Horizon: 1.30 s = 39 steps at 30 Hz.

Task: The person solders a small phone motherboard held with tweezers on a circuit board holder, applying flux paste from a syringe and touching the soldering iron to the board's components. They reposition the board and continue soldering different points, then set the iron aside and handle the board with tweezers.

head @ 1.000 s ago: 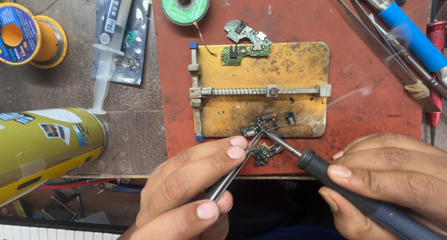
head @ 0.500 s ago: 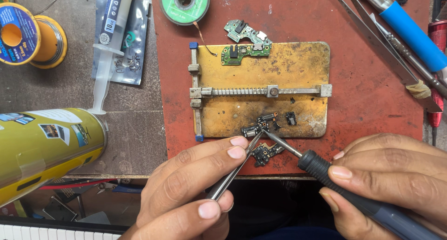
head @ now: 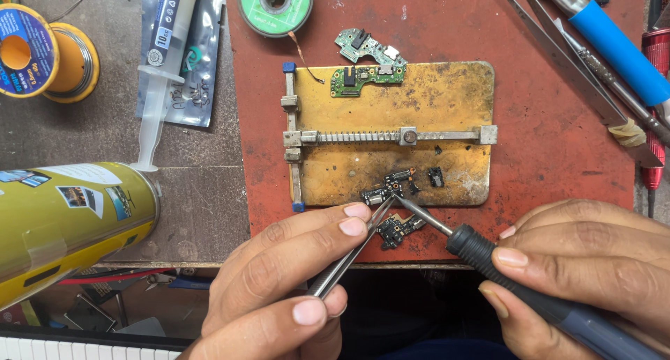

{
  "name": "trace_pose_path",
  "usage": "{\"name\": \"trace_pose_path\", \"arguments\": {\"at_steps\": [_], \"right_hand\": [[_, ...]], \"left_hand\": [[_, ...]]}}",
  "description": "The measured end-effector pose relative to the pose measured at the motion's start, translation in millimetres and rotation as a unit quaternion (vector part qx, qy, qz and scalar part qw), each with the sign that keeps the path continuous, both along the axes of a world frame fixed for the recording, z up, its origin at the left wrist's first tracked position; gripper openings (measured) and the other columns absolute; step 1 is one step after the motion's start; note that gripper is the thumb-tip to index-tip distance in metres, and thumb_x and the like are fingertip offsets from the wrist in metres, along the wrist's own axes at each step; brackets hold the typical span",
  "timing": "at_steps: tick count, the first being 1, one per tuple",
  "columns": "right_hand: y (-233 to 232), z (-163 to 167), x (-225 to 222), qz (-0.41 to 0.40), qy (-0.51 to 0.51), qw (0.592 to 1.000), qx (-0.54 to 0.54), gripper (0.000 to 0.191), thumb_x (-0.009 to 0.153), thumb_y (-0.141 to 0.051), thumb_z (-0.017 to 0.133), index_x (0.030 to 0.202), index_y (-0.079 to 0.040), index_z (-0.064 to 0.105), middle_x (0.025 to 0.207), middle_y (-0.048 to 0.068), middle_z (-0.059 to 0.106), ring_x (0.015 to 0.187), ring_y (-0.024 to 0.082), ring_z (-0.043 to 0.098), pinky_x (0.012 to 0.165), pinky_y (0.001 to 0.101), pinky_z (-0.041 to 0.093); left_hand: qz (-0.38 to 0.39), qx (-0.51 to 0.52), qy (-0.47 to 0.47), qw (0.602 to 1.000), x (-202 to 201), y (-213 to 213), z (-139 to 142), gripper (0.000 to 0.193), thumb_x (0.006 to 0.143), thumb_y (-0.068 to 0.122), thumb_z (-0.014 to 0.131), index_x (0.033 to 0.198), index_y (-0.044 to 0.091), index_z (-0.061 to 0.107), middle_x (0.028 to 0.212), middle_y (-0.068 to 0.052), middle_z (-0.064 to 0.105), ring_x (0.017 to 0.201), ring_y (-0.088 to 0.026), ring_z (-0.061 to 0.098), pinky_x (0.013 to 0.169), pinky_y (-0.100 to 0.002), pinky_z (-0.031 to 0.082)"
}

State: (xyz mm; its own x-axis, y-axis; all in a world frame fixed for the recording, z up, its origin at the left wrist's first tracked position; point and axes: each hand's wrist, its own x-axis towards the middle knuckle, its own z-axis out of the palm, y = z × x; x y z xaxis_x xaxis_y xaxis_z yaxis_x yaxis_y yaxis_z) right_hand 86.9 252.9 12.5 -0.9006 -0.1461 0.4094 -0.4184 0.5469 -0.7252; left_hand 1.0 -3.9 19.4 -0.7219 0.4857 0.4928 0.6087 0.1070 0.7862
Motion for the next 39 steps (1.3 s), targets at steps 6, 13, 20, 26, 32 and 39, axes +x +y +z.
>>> {"name": "trace_pose_path", "arguments": {"at_steps": [6, 13, 20, 26, 32, 39], "right_hand": [[0.5, 2.0, -0.3, 0.004, -0.001, 1.000, 0.003, 0.037, 0.080, -0.011, 0.082, 0.110, -0.007, 0.060, 0.080, 0.002, 0.070, 0.076, 0.017, 0.071, 0.078, 0.0400, 0.060], [-0.3, 2.3, -0.4, 0.002, -0.007, 1.000, -0.003, 0.037, 0.080, -0.012, 0.082, 0.109, -0.008, 0.060, 0.080, 0.002, 0.070, 0.076, 0.017, 0.071, 0.078, 0.0404, 0.060], [1.2, 2.5, -2.7, 0.011, 0.002, 1.000, 0.004, 0.037, 0.080, -0.013, 0.082, 0.109, -0.007, 0.060, 0.080, 0.003, 0.070, 0.075, 0.016, 0.076, 0.077, 0.0401, 0.060], [0.4, 2.4, -2.4, 0.009, 0.003, 1.000, -0.001, 0.036, 0.081, -0.013, 0.082, 0.109, -0.007, 0.060, 0.080, 0.003, 0.070, 0.076, 0.018, 0.071, 0.077, 0.0398, 0.060], [0.1, 2.2, -3.3, 0.009, 0.004, 1.000, -0.003, 0.036, 0.081, -0.012, 0.081, 0.109, -0.007, 0.059, 0.080, 0.003, 0.070, 0.075, 0.017, 0.074, 0.077, 0.0393, 0.060], [1.0, 2.2, -2.7, 0.009, -0.001, 1.000, -0.006, 0.037, 0.080, -0.012, 0.082, 0.110, -0.007, 0.060, 0.081, 0.002, 0.069, 0.077, 0.018, 0.071, 0.078, 0.0393, 0.060]], "left_hand": [[0.002, 0.047, 0.000, 0.999, 3.4, 0.7, -5.7, 0.015, 0.107, 0.012, 0.061, 0.102, 0.005, 0.049, 0.115, -0.019, 0.072, 0.108, -0.038, 0.082, 0.089, -0.045, 0.071], [-0.001, 0.050, 0.000, 0.999, 4.0, -0.5, -8.0, 0.016, 0.106, 0.012, 0.061, 0.103, 0.006, 0.046, 0.113, -0.020, 0.072, 0.106, -0.039, 0.082, 0.088, -0.047, 0.071], [-0.003, 0.065, -0.004, 0.998, 4.4, 1.2, -7.1, 0.022, 0.106, 0.010, 0.061, 0.107, 0.011, 0.039, 0.113, -0.021, 0.072, 0.105, -0.040, 0.083, 0.087, -0.048, 0.072], [0.001, 0.057, 0.001, 0.998, 3.7, 1.1, -7.4, 0.020, 0.106, 0.011, 0.061, 0.105, 0.009, 0.041, 0.112, -0.020, 0.072, 0.104, -0.040, 0.082, 0.087, -0.047, 0.072], [0.009, 0.054, 0.001, 0.999, 4.9, 1.3, -7.6, 0.018, 0.107, 0.012, 0.061, 0.104, 0.007, 0.044, 0.113, -0.019, 0.072, 0.106, -0.038, 0.082, 0.088, -0.045, 0.071], [0.004, 0.034, -0.004, 0.999, 3.2, -1.4, -5.9, 0.015, 0.107, 0.014, 0.062, 0.102, 0.002, 0.054, 0.115, -0.018, 0.073, 0.108, -0.036, 0.081, 0.090, -0.043, 0.070]]}}
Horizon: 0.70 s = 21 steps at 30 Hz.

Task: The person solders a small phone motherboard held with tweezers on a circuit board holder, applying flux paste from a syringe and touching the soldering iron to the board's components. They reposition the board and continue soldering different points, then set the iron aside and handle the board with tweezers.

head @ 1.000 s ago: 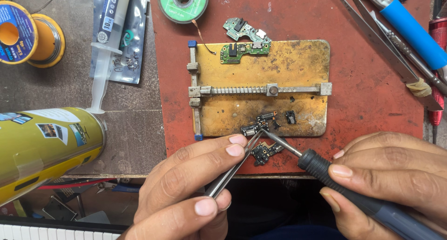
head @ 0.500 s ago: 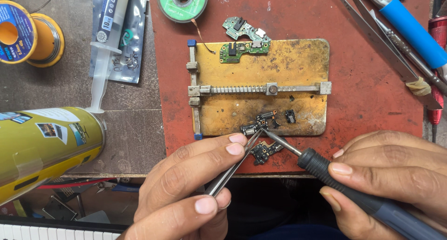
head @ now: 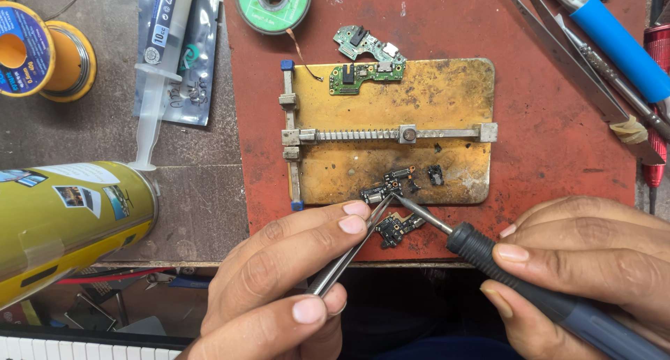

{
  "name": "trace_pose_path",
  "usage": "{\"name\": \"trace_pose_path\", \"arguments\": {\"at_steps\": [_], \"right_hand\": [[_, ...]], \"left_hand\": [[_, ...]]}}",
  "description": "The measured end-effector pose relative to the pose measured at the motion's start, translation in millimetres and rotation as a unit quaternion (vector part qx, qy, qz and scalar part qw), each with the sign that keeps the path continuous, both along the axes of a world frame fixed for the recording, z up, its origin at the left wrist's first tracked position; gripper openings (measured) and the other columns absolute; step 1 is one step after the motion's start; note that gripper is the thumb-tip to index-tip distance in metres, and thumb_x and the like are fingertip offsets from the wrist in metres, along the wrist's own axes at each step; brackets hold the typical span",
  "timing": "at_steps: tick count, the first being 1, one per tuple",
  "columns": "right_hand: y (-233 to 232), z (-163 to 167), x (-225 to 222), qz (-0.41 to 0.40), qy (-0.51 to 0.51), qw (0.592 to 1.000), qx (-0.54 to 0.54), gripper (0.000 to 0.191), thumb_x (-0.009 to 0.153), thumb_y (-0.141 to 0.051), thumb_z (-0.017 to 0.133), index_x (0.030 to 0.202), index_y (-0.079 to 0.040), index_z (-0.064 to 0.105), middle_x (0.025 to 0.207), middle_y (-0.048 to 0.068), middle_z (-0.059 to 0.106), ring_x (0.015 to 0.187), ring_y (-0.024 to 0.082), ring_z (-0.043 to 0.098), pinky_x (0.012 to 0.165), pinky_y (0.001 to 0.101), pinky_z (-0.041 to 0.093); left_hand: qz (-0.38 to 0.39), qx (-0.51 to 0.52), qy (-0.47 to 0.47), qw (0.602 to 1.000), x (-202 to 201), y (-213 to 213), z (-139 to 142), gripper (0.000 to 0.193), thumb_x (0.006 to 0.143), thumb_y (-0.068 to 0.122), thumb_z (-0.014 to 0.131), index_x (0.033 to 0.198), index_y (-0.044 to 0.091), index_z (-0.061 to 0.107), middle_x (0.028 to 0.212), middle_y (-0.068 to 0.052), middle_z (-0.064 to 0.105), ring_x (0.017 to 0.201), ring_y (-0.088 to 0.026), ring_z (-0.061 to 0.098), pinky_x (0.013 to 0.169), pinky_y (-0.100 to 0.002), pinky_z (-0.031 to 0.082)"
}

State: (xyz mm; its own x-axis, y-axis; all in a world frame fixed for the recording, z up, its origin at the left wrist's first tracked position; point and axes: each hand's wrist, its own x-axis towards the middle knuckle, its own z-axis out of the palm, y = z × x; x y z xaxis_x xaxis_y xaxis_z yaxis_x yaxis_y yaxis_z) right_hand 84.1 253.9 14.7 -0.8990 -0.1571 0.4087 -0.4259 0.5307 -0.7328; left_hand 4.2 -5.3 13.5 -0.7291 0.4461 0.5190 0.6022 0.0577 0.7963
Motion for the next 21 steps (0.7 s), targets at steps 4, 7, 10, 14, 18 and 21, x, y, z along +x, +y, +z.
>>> {"name": "trace_pose_path", "arguments": {"at_steps": [4, 7, 10, 14, 18, 21], "right_hand": [[-0.3, -1.5, 1.3, -0.007, 0.006, 1.000, 0.000, 0.038, 0.080, -0.010, 0.081, 0.110, -0.007, 0.059, 0.081, 0.002, 0.069, 0.076, 0.018, 0.072, 0.078, 0.0390, 0.060], [-0.3, -2.6, 1.6, -0.009, 0.011, 1.000, 0.001, 0.038, 0.080, -0.010, 0.081, 0.111, -0.007, 0.058, 0.081, 0.003, 0.069, 0.075, 0.017, 0.074, 0.077, 0.0390, 0.060], [-0.4, -2.1, 2.1, -0.012, 0.009, 1.000, 0.006, 0.039, 0.080, -0.010, 0.081, 0.111, -0.007, 0.058, 0.081, 0.003, 0.069, 0.075, 0.017, 0.075, 0.077, 0.0386, 0.060], [-0.5, -1.0, 2.4, -0.009, 0.001, 1.000, 0.009, 0.039, 0.080, -0.011, 0.082, 0.111, -0.007, 0.058, 0.081, 0.003, 0.069, 0.077, 0.019, 0.073, 0.076, 0.0385, 0.060], [-0.9, -0.9, 2.3, -0.010, 0.000, 1.000, 0.007, 0.038, 0.080, -0.011, 0.082, 0.110, -0.007, 0.059, 0.080, 0.003, 0.070, 0.076, 0.019, 0.073, 0.076, 0.0389, 0.060], [-1.2, -1.0, 2.4, -0.011, -0.002, 1.000, 0.006, 0.038, 0.079, -0.011, 0.082, 0.109, -0.007, 0.060, 0.080, 0.003, 0.070, 0.076, 0.019, 0.071, 0.076, 0.0389, 0.060]], "left_hand": [[0.004, -0.018, -0.004, 1.000, 0.6, -1.2, 1.9, 0.016, 0.107, 0.016, 0.061, 0.104, 0.000, 0.057, 0.114, -0.018, 0.073, 0.107, -0.036, 0.081, 0.089, -0.042, 0.069], [0.005, -0.018, -0.005, 1.000, 1.3, -0.7, 1.9, 0.017, 0.108, 0.017, 0.061, 0.105, 0.000, 0.058, 0.115, -0.017, 0.073, 0.106, -0.035, 0.081, 0.090, -0.041, 0.069], [0.009, -0.010, -0.003, 1.000, 1.2, 0.1, 1.0, 0.016, 0.109, 0.017, 0.061, 0.105, 0.001, 0.058, 0.115, -0.017, 0.074, 0.106, -0.034, 0.081, 0.091, -0.041, 0.069], [0.011, -0.014, -0.004, 1.000, 2.2, 0.0, 1.7, 0.016, 0.108, 0.016, 0.061, 0.103, 0.001, 0.058, 0.114, -0.017, 0.074, 0.106, -0.035, 0.081, 0.090, -0.041, 0.070], [0.010, -0.013, 0.004, 1.000, 1.2, 1.2, 1.2, 0.015, 0.107, 0.014, 0.062, 0.100, 0.002, 0.056, 0.113, -0.017, 0.074, 0.109, -0.036, 0.082, 0.089, -0.042, 0.070], [0.004, -0.017, -0.003, 1.000, 0.7, 0.1, 2.3, 0.014, 0.106, 0.014, 0.062, 0.103, 0.001, 0.058, 0.114, -0.017, 0.074, 0.109, -0.036, 0.081, 0.089, -0.042, 0.070]]}}
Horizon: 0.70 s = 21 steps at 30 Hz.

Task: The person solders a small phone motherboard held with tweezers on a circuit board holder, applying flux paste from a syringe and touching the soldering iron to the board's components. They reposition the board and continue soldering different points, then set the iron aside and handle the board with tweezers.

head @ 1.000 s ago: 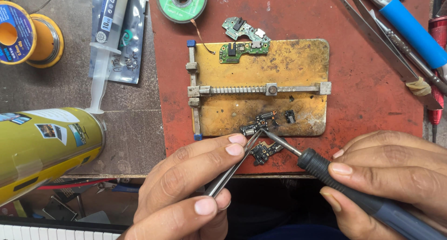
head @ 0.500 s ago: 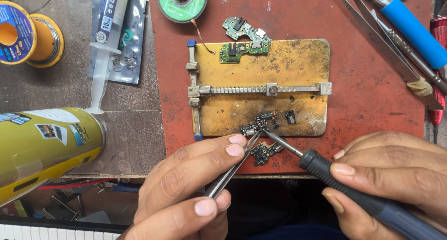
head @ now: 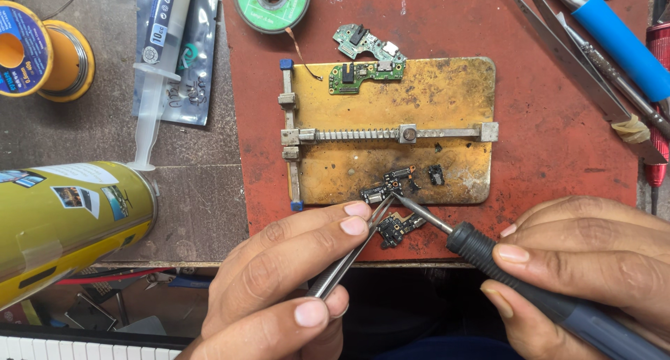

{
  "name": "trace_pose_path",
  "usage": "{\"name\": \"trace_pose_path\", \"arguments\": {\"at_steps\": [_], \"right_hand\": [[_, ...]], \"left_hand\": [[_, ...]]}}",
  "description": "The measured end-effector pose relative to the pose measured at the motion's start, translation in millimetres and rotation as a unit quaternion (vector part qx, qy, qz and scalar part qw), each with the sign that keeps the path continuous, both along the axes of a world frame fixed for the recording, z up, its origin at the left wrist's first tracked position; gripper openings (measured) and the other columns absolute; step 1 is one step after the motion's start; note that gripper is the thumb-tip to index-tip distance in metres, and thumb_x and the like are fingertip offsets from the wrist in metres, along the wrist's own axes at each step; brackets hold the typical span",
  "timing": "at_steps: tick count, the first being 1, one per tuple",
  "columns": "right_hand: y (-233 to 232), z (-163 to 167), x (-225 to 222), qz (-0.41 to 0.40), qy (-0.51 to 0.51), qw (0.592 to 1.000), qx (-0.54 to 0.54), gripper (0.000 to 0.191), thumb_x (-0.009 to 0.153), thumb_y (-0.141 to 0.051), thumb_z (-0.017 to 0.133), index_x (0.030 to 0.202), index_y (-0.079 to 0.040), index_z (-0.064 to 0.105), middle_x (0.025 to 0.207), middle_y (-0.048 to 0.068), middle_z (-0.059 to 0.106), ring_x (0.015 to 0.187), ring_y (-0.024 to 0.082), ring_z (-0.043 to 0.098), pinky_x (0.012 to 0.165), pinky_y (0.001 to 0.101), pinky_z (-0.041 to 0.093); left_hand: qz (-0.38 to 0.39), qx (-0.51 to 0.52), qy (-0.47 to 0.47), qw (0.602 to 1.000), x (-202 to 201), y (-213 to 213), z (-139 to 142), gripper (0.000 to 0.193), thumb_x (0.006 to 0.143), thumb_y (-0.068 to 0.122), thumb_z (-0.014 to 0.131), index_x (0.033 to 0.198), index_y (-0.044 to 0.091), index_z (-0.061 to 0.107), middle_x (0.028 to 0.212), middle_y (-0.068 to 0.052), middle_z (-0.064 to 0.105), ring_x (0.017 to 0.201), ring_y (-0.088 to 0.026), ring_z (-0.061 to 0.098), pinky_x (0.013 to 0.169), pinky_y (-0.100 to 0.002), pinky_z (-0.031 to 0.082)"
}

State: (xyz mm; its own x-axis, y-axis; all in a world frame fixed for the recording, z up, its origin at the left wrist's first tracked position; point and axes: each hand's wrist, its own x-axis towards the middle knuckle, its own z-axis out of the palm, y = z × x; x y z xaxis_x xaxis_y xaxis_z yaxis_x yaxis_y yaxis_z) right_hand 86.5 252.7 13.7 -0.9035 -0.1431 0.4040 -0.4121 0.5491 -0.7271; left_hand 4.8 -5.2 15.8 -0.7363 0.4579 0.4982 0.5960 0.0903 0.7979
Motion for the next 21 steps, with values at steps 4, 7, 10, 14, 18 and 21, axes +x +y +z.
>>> {"name": "trace_pose_path", "arguments": {"at_steps": [4, 7, 10, 14, 18, 21], "right_hand": [[0.3, 0.4, -0.2, 0.002, 0.000, 1.000, 0.003, 0.038, 0.079, -0.011, 0.082, 0.109, -0.007, 0.060, 0.080, 0.003, 0.070, 0.075, 0.018, 0.075, 0.076, 0.0392, 0.060], [0.7, 0.5, -0.9, 0.005, 0.001, 1.000, 0.004, 0.038, 0.079, -0.011, 0.082, 0.110, -0.007, 0.060, 0.080, 0.003, 0.070, 0.074, 0.017, 0.076, 0.076, 0.0391, 0.060], [0.9, 0.4, -1.0, 0.006, 0.001, 1.000, 0.005, 0.038, 0.079, -0.011, 0.082, 0.109, -0.007, 0.060, 0.080, 0.003, 0.070, 0.074, 0.017, 0.076, 0.076, 0.0387, 0.060], [0.4, -0.4, -0.7, 0.002, 0.009, 1.000, -0.004, 0.037, 0.080, -0.011, 0.081, 0.109, -0.007, 0.059, 0.080, 0.003, 0.069, 0.074, 0.017, 0.075, 0.077, 0.0390, 0.060], [0.8, -0.7, -0.4, -0.002, 0.013, 1.000, 0.003, 0.037, 0.081, -0.011, 0.081, 0.109, -0.007, 0.059, 0.080, 0.003, 0.069, 0.074, 0.017, 0.076, 0.076, 0.0383, 0.060], [0.3, -0.9, -0.8, -0.002, 0.012, 1.000, 0.001, 0.037, 0.081, -0.011, 0.081, 0.110, -0.007, 0.059, 0.081, 0.003, 0.069, 0.075, 0.017, 0.075, 0.077, 0.0383, 0.060]], "left_hand": [[-0.009, 0.001, -0.005, 1.000, -0.6, -1.3, 0.6, 0.015, 0.107, 0.015, 0.062, 0.106, 0.001, 0.058, 0.116, -0.017, 0.073, 0.108, -0.036, 0.081, 0.090, -0.042, 0.070], [-0.010, 0.005, -0.006, 1.000, -0.1, -1.2, 0.4, 0.014, 0.108, 0.015, 0.062, 0.106, 0.001, 0.057, 0.118, -0.017, 0.073, 0.107, -0.035, 0.081, 0.091, -0.042, 0.070], [-0.008, 0.000, -0.010, 1.000, 1.0, -1.2, 0.8, 0.014, 0.107, 0.015, 0.062, 0.106, 0.001, 0.057, 0.117, -0.018, 0.073, 0.109, -0.036, 0.081, 0.090, -0.042, 0.070], [-0.007, 0.021, -0.009, 1.000, 1.1, 0.6, -1.4, 0.016, 0.108, 0.016, 0.062, 0.104, 0.004, 0.052, 0.116, -0.018, 0.073, 0.107, -0.036, 0.081, 0.090, -0.043, 0.071], [0.000, 0.034, -0.008, 0.999, 2.2, 2.6, -2.9, 0.017, 0.109, 0.017, 0.062, 0.103, 0.006, 0.050, 0.115, -0.017, 0.073, 0.108, -0.036, 0.081, 0.089, -0.043, 0.071], [0.005, 0.030, -0.011, 0.999, 3.6, 2.6, -2.1, 0.017, 0.109, 0.017, 0.062, 0.103, 0.006, 0.050, 0.115, -0.017, 0.073, 0.106, -0.036, 0.082, 0.089, -0.042, 0.071]]}}
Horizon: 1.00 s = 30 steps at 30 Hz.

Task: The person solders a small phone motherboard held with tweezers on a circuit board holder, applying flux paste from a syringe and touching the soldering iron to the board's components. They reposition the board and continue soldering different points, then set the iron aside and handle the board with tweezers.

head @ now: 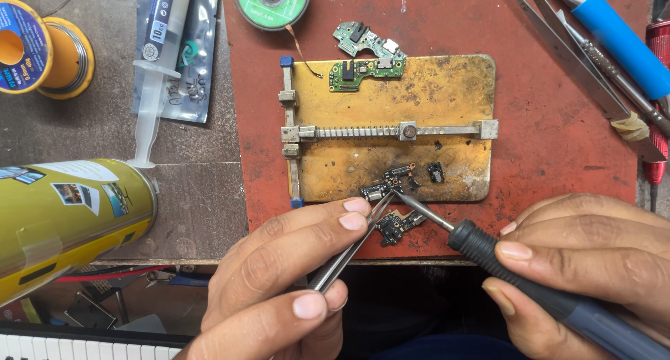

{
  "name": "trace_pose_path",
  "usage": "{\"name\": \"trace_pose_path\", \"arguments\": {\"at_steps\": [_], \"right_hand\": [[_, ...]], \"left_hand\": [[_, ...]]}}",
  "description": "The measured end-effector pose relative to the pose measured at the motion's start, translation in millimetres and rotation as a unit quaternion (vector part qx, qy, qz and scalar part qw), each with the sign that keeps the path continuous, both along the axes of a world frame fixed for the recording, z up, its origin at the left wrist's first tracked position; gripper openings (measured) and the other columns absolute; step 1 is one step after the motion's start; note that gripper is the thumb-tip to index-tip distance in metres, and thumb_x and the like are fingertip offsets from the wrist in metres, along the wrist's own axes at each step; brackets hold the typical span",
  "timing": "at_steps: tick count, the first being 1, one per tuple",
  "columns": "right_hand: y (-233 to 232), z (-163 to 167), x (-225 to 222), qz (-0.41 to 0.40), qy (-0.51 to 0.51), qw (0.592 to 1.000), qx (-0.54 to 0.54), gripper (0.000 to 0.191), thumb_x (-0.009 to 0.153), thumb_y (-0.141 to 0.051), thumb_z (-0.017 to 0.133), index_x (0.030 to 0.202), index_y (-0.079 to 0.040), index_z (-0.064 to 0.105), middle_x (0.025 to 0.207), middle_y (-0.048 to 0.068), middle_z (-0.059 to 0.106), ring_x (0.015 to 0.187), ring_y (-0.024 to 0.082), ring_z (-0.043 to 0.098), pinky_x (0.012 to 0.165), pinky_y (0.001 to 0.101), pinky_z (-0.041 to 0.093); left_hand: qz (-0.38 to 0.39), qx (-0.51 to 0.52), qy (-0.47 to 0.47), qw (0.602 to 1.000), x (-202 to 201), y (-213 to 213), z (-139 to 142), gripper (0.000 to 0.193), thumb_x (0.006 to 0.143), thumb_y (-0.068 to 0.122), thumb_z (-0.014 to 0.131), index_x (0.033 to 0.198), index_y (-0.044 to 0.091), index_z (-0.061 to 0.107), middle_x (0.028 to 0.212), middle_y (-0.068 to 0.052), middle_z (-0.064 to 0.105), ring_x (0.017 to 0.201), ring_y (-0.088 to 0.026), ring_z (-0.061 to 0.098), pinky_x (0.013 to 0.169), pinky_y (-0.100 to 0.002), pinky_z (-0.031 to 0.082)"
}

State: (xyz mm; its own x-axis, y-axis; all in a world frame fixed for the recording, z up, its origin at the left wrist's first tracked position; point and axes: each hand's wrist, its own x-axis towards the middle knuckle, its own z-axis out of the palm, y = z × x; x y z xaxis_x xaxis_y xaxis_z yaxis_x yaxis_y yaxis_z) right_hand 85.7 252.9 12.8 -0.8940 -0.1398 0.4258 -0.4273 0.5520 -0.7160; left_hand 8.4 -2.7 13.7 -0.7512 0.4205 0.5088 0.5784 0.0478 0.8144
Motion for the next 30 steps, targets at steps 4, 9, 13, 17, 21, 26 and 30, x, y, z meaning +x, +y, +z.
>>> {"name": "trace_pose_path", "arguments": {"at_steps": [4, 9, 13, 17, 21, 26, 30], "right_hand": [[1.0, 1.7, -0.6, 0.007, -0.007, 1.000, 0.003, 0.037, 0.080, -0.011, 0.081, 0.109, -0.007, 0.059, 0.081, 0.003, 0.070, 0.076, 0.019, 0.073, 0.075, 0.0372, 0.060], [0.7, 1.5, -1.7, 0.014, -0.005, 1.000, -0.006, 0.037, 0.080, -0.010, 0.081, 0.110, -0.007, 0.059, 0.081, 0.003, 0.069, 0.075, 0.017, 0.072, 0.077, 0.0386, 0.060], [0.5, 0.5, -1.5, 0.016, -0.003, 1.000, -0.011, 0.038, 0.081, -0.010, 0.081, 0.111, -0.006, 0.059, 0.081, 0.003, 0.069, 0.074, 0.016, 0.073, 0.077, 0.0391, 0.060], [0.5, -0.1, 0.2, 0.013, -0.005, 1.000, -0.013, 0.038, 0.080, -0.010, 0.081, 0.111, -0.007, 0.059, 0.081, 0.003, 0.069, 0.075, 0.017, 0.072, 0.078, 0.0393, 0.060], [0.8, -0.5, 1.8, 0.003, -0.007, 1.000, -0.005, 0.039, 0.079, -0.010, 0.081, 0.110, -0.007, 0.058, 0.081, 0.003, 0.069, 0.075, 0.017, 0.075, 0.077, 0.0387, 0.060], [0.4, -0.7, 3.0, 0.000, -0.010, 1.000, -0.007, 0.039, 0.079, -0.009, 0.081, 0.111, -0.008, 0.059, 0.081, 0.002, 0.069, 0.074, 0.016, 0.075, 0.078, 0.0390, 0.060], [0.0, -1.8, 2.5, 0.005, -0.006, 1.000, -0.015, 0.039, 0.080, -0.008, 0.081, 0.112, -0.007, 0.059, 0.081, 0.001, 0.069, 0.075, 0.016, 0.072, 0.079, 0.0393, 0.060]], "left_hand": [[-0.005, -0.012, 0.003, 1.000, -2.0, -2.0, 0.4, 0.015, 0.107, 0.016, 0.062, 0.104, 0.005, 0.053, 0.114, -0.017, 0.073, 0.108, -0.037, 0.082, 0.088, -0.043, 0.071], [-0.005, -0.006, -0.001, 1.000, -0.6, -1.8, 1.0, 0.016, 0.109, 0.017, 0.062, 0.104, 0.005, 0.052, 0.116, -0.017, 0.073, 0.105, -0.034, 0.082, 0.090, -0.042, 0.071], [-0.004, -0.017, -0.009, 1.000, -0.2, -2.5, 2.0, 0.017, 0.109, 0.019, 0.062, 0.107, 0.003, 0.057, 0.117, -0.017, 0.073, 0.106, -0.033, 0.081, 0.090, -0.040, 0.070], [-0.001, -0.029, -0.019, 0.999, 0.5, -3.7, 3.4, 0.020, 0.110, 0.021, 0.062, 0.111, 0.001, 0.061, 0.118, -0.016, 0.074, 0.107, -0.032, 0.081, 0.091, -0.039, 0.069], [0.006, -0.029, -0.025, 0.999, 1.8, -2.5, 3.3, 0.021, 0.110, 0.021, 0.063, 0.111, 0.001, 0.062, 0.118, -0.015, 0.075, 0.107, -0.031, 0.082, 0.091, -0.038, 0.070], [0.007, -0.040, -0.025, 0.999, 1.2, -3.6, 4.9, 0.022, 0.110, 0.021, 0.062, 0.114, 0.000, 0.063, 0.118, -0.016, 0.074, 0.106, -0.031, 0.082, 0.091, -0.037, 0.069], [0.002, -0.036, -0.018, 0.999, 0.0, -3.5, 5.0, 0.019, 0.110, 0.020, 0.061, 0.111, 0.000, 0.061, 0.116, -0.016, 0.074, 0.106, -0.032, 0.081, 0.091, -0.039, 0.069]]}}
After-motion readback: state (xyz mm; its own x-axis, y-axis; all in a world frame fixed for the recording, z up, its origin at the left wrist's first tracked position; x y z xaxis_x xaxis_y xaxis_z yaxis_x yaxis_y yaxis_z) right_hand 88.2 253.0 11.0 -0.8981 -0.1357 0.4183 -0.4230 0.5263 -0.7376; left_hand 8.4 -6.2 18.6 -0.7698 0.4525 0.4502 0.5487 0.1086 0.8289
